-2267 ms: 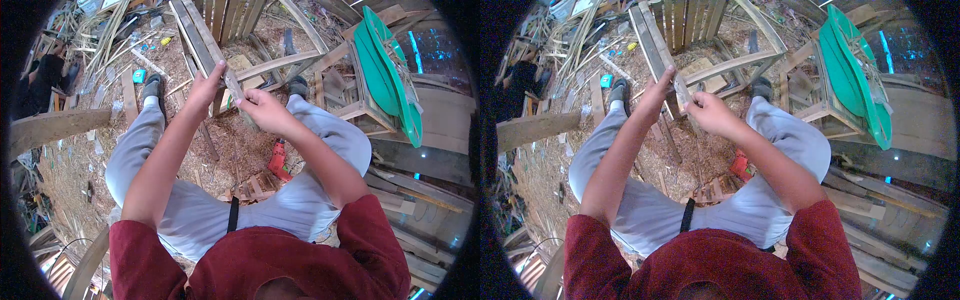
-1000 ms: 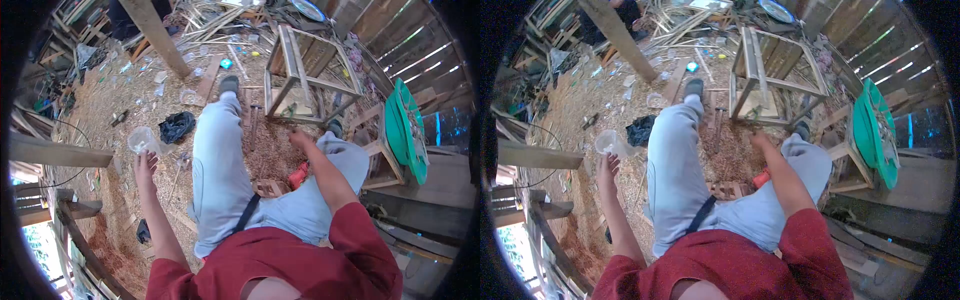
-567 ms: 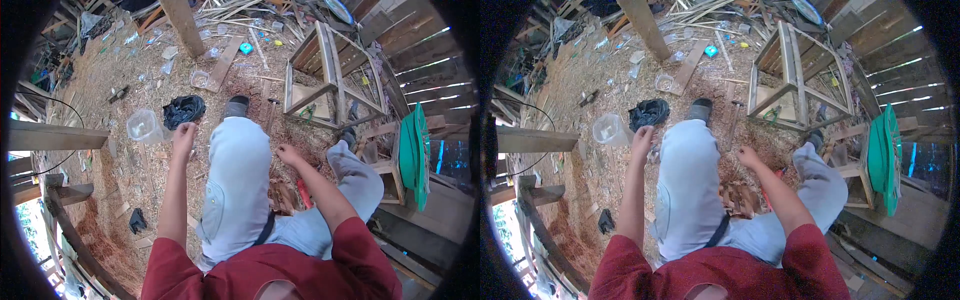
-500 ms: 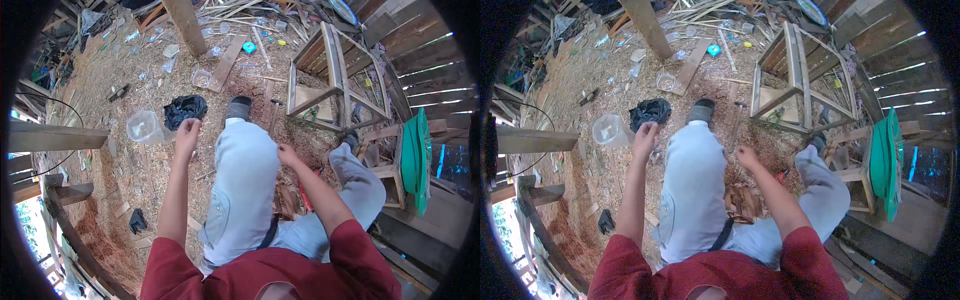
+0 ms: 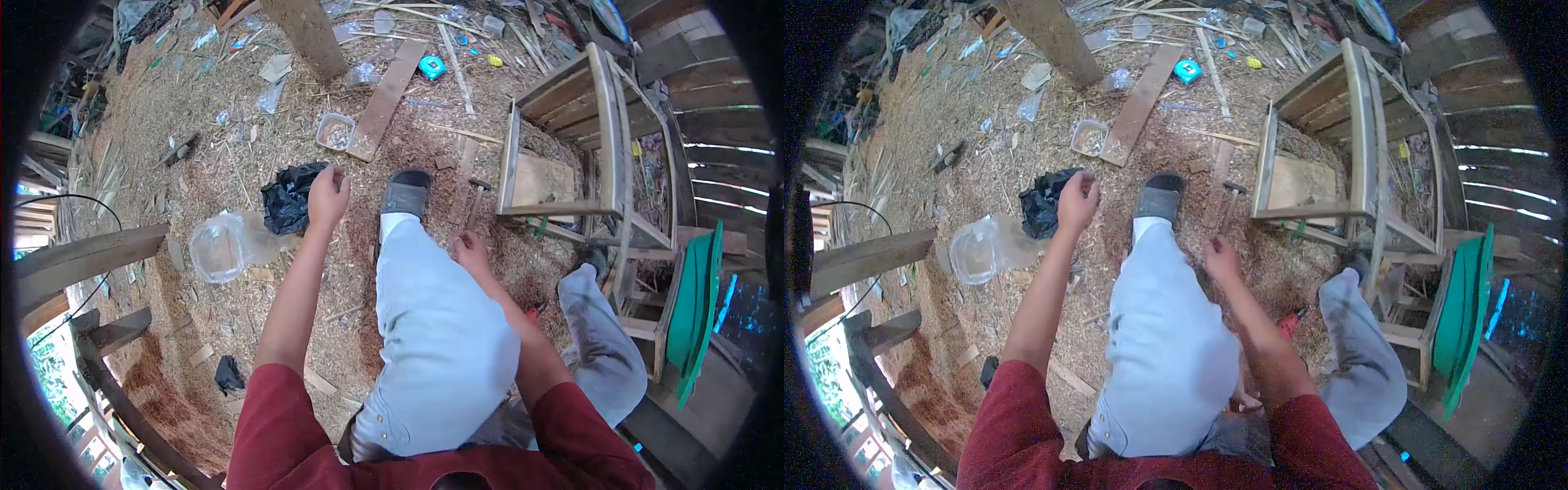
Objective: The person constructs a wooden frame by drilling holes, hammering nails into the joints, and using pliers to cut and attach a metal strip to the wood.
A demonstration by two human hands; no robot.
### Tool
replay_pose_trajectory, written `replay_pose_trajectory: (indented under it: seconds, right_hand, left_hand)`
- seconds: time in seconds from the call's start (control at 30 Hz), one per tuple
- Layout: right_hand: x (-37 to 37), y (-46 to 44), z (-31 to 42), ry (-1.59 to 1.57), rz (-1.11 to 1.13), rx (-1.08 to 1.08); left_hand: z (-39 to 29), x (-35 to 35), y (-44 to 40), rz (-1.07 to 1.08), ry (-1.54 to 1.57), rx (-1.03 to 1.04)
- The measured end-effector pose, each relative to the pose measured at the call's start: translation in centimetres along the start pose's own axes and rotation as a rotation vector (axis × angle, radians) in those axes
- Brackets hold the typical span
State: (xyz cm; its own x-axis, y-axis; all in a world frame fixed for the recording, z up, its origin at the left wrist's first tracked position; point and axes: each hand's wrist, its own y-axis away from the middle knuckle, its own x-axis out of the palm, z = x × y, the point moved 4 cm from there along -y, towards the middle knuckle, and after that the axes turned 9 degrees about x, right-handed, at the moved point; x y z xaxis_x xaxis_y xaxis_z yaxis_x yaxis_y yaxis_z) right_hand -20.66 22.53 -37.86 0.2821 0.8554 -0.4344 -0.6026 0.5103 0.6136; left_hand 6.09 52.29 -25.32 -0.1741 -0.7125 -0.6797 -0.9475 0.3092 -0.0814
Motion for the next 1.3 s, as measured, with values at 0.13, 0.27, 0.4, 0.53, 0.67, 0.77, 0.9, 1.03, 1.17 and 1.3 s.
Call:
replay_pose_trajectory:
  seconds: [0.13,0.27,0.4,0.53,0.67,0.77,0.9,1.03,1.17,1.3]
  right_hand:
    - [-1.2,0.9,4.0,0.112,-0.068,-0.025]
    - [-0.5,-1.0,4.5,0.093,-0.038,-0.001]
    - [0.8,-2.0,7.2,0.067,0.025,-0.033]
    - [2.6,-4.8,8.0,-0.014,0.065,-0.139]
    - [4.1,-7.0,8.0,-0.049,0.098,-0.111]
    - [3.7,-6.8,9.1,-0.032,0.11,-0.084]
    - [3.3,-7.5,7.8,-0.057,0.127,-0.065]
    - [2.5,-7.5,7.0,-0.165,0.173,0.022]
    - [1.3,-6.9,7.8,-0.07,0.141,-0.028]
    - [1.7,-7.5,6.6,-0.081,0.136,-0.023]
  left_hand:
    - [2.7,1.1,-4.5,-0.13,-0.308,0.108]
    - [4.4,1.8,-8.8,-0.233,-0.46,0.112]
    - [6.0,3.5,-12.1,-0.186,-0.579,0.258]
    - [7.0,5.4,-14.1,-0.115,-0.722,0.295]
    - [7.4,6.3,-14.9,-0.098,-0.782,0.266]
    - [8.0,7.1,-15.2,-0.099,-0.812,0.239]
    - [8.3,7.5,-15.4,-0.152,-0.819,0.247]
    - [8.0,7.2,-15.3,-0.137,-0.829,0.225]
    - [7.8,7.4,-14.4,-0.12,-0.706,0.312]
    - [7.7,6.9,-13.6,-0.072,-0.694,0.241]
